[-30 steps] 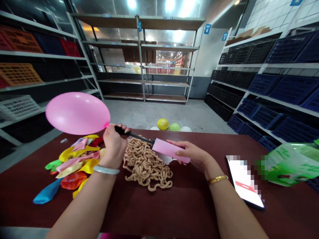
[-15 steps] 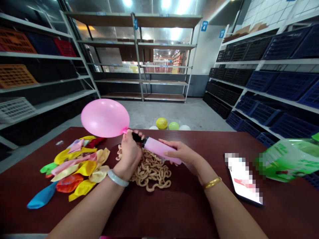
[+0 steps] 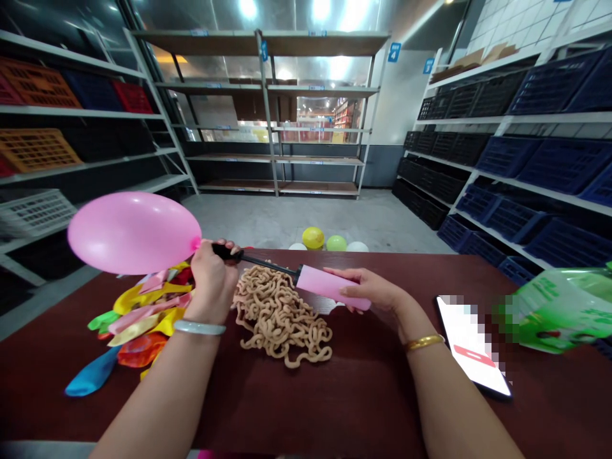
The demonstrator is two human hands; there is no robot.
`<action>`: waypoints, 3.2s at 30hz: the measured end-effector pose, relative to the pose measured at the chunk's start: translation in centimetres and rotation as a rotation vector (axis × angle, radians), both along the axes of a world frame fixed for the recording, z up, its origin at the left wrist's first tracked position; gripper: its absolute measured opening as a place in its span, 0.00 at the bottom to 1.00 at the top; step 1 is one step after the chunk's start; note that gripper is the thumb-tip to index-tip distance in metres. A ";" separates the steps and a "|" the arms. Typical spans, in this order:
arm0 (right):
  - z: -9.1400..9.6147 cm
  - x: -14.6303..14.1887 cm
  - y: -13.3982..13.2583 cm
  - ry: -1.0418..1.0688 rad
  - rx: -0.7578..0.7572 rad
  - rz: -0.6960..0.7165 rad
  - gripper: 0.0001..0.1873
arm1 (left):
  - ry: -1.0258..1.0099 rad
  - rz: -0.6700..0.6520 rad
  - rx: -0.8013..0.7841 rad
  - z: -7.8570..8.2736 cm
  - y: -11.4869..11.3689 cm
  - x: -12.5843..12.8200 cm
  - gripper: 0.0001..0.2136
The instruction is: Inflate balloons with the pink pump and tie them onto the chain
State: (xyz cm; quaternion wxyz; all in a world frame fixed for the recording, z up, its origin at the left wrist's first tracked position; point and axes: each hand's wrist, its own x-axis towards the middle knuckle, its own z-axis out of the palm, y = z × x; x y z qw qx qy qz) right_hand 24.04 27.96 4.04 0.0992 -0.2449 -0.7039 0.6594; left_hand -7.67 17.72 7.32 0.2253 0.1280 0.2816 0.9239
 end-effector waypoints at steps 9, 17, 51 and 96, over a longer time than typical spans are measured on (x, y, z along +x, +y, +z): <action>-0.1 -3.2 -2.7 0.061 0.089 -0.048 0.41 | 0.036 -0.139 -0.012 -2.9 1.5 7.4 0.10; -0.2 -2.0 -1.7 0.029 -0.001 -0.033 0.43 | 0.029 -0.161 -0.029 -2.0 1.1 6.4 0.11; 0.2 0.1 -0.4 0.063 -0.111 0.050 0.42 | 0.050 0.019 0.020 1.0 -0.7 0.2 0.07; -0.4 -3.0 -2.6 0.093 0.063 0.007 0.41 | 0.052 -0.209 -0.083 -2.7 1.3 7.6 0.07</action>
